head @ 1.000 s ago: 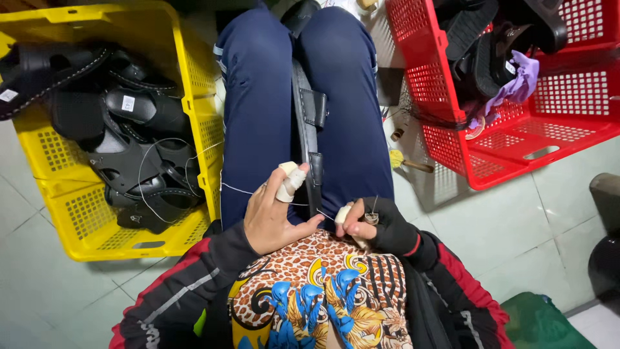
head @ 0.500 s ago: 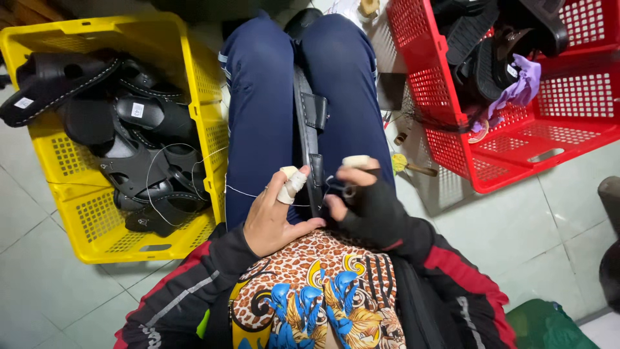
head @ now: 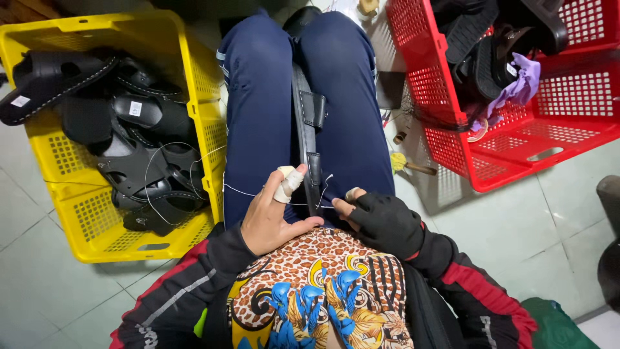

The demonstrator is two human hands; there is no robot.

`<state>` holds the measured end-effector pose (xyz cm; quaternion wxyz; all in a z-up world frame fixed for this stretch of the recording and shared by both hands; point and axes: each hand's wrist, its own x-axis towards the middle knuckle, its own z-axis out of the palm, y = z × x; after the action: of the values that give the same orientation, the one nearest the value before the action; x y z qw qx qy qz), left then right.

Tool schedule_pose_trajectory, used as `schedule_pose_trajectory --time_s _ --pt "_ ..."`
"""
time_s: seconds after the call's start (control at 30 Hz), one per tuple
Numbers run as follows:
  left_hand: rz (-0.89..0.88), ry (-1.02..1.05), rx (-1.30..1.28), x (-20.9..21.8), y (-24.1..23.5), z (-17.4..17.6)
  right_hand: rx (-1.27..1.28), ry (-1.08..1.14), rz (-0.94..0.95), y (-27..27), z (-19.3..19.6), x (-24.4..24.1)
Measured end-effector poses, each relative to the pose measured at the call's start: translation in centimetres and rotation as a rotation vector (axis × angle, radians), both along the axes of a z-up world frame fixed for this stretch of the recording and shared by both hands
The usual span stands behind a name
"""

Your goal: The person sits on the floor and sews a black sandal using a needle and white thread. They hold the sandal between their legs and pull the thread through the sole repeatedly. The person then uses a pair of red scissors to cut the thread.

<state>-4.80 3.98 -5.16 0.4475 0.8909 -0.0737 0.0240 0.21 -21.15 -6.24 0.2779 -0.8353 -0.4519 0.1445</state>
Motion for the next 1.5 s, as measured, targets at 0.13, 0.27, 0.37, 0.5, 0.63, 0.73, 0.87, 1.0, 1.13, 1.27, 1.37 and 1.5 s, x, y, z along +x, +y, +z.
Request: schedule_pose_trajectory --time_s 0.13,0.27,0.37,0.5,0.63,0.73,0.87,1.0,1.13,1.27,1.37,1.5 --pt "0.002 -0.021 -0.008 0.0 -0.1 0.0 -0.018 0.046 0.071 -0.6 -1.1 0.0" --pt "-0.009 -0.026 -0.012 0.1 -0.1 0.1 0.040 0.118 0.104 0.3 -0.3 0.6" --pt "0.018 -0.035 0.007 -0.2 -0.2 0.0 0.241 0.243 0.072 1.7 0.4 1.8" --pt "0.043 -0.082 -0.006 -0.4 -0.3 0.3 0.638 0.550 -0.014 2.1 2.2 1.3" --pt "0.095 0.004 -0.191 -0.5 0.2 0.1 0.978 0.949 -0.612 -0.1 1.7 0.2" --pt "0.129 0.046 -0.320 -0.4 0.6 -0.3 0.758 0.704 -0.626 0.6 3.9 1.8" --pt "0.109 0.042 -0.309 0.7 1.0 1.9 0.202 0.042 -0.071 1.7 3.2 1.4" --pt "0.085 0.005 -0.198 0.6 1.6 2.1 0.086 -0.145 -0.010 2.5 3.6 1.6" --pt "-0.036 -0.079 -0.116 0.6 1.6 1.5 -0.018 -0.213 0.038 2.5 4.9 1.9" --pt "-0.009 -0.197 -0.140 0.6 0.3 0.4 -0.199 -0.475 0.069 2.7 5.6 1.2" --pt "-0.026 -0.253 -0.125 1.1 0.0 -0.2 -0.192 -0.439 0.114 1.4 4.8 0.8" --pt "-0.011 -0.279 -0.208 1.6 -0.9 -1.2 -0.103 -0.281 0.144 1.6 1.4 0.1"
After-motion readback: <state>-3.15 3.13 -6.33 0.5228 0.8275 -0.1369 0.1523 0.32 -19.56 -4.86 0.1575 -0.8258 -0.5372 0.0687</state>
